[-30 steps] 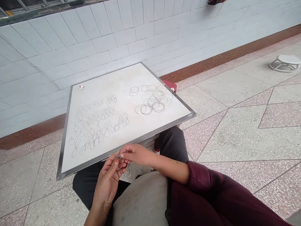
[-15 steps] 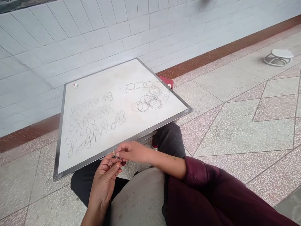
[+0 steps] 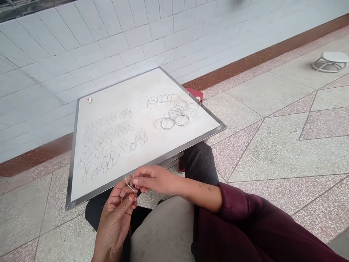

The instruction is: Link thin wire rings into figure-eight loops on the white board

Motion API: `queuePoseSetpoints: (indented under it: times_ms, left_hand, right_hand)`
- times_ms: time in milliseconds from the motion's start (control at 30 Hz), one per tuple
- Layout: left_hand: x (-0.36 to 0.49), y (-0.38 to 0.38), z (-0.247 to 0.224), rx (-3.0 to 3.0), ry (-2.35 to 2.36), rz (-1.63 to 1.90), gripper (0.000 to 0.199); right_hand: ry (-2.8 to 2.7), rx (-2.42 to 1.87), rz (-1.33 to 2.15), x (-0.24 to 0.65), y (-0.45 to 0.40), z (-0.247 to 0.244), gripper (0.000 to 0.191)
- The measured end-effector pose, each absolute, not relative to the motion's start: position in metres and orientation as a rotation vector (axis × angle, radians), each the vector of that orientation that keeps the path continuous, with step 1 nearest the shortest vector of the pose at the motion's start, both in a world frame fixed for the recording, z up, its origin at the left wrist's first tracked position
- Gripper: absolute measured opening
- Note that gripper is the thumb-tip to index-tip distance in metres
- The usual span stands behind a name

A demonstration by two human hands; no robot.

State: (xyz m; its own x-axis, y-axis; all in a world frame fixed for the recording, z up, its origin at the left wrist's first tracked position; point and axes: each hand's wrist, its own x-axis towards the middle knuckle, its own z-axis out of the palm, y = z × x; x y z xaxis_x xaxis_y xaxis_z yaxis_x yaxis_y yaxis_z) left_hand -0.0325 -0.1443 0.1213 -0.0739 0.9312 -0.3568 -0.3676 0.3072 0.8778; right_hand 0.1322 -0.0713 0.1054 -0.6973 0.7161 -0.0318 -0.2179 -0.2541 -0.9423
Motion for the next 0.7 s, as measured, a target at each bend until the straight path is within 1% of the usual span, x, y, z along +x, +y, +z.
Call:
queuePoseSetpoints:
  times_ms: [233, 467, 700]
  left_hand:
    - [-0.0327, -0.1485, 0.1205, 0.698, 1.206, 1.225, 0.047]
    - [-0.0334, -0.1495, 0.1185, 0.666, 1.187, 1.219, 0.053]
    - [-0.0319, -0.1485, 0.1194, 0.665, 1.145, 1.213, 0.048]
  right_hand:
    - [-1.361, -0.662, 1.98, 0.133, -0.0708, 0.1033, 0.038]
    - [-1.308, -0.521, 2.12, 0.1326, -0.0719, 0.1016, 0.035]
    - [-1.31, -0.565, 2.114, 0.1313, -0.0715, 0.1019, 0.031]
